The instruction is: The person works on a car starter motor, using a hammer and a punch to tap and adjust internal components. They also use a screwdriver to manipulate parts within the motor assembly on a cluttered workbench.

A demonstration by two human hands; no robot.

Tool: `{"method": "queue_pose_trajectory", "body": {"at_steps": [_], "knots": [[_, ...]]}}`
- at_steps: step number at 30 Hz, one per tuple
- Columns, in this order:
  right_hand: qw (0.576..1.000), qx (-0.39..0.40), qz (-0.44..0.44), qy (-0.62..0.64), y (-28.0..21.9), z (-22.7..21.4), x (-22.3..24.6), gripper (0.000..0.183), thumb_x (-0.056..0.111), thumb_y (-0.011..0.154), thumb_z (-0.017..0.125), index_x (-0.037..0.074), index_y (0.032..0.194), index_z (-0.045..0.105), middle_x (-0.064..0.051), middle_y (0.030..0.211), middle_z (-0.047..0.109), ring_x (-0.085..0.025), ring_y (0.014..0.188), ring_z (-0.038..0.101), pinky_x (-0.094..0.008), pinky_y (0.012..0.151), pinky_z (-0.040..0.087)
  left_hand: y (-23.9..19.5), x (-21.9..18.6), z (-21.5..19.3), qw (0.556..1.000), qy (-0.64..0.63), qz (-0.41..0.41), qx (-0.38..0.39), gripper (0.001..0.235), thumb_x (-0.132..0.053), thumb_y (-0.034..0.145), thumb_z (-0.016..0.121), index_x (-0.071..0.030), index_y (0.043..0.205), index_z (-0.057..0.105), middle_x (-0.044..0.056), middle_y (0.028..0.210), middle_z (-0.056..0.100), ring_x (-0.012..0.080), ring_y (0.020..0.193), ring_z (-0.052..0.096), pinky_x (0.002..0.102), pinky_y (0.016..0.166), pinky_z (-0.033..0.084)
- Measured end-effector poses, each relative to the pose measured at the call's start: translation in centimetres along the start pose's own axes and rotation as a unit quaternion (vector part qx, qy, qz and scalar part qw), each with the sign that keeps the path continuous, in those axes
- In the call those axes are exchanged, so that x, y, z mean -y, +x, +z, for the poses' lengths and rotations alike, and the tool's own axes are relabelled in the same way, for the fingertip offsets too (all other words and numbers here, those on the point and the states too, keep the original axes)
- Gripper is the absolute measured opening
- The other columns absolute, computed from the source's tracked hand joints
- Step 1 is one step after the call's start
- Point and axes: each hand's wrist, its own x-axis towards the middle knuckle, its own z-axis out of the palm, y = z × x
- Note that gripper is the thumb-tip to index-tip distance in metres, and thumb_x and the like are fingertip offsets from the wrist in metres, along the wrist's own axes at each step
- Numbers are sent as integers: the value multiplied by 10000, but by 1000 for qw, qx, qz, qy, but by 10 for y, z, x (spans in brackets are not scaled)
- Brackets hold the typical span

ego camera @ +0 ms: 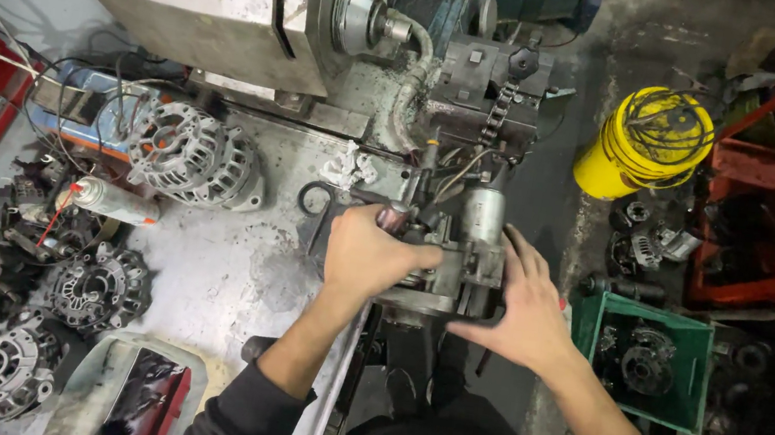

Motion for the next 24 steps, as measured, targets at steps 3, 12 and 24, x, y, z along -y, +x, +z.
{"method": "queue_pose_trajectory", "body": {"at_steps": [3,12,24], "knots": [[999,-5,2,46,2,11,-3,1281,489,489,937,-59,1477,334,-275,1525,383,-452,1424,341,-515,1165,313,-12,-28,-10,999,33,21,-3,539,-442,466,882,-10,732,700,118,730,749,245,667,741,363,709,589],[999,15,-26,41,15,17,6,1297,469,474,985,-69,1458,333,-294,1537,367,-455,1439,331,-506,1174,301,-23,-48,-27,987,159,29,16,571,-473,493,875,-65,868,736,149,868,760,334,852,737,416,798,585],[990,38,2,137,15,9,1,1457,344,439,1016,-77,1538,157,-297,1577,299,-418,1464,325,-437,1185,293,-30,-61,-16,971,234,32,26,589,-478,526,883,-62,915,733,162,893,755,350,835,743,440,758,597]]}}
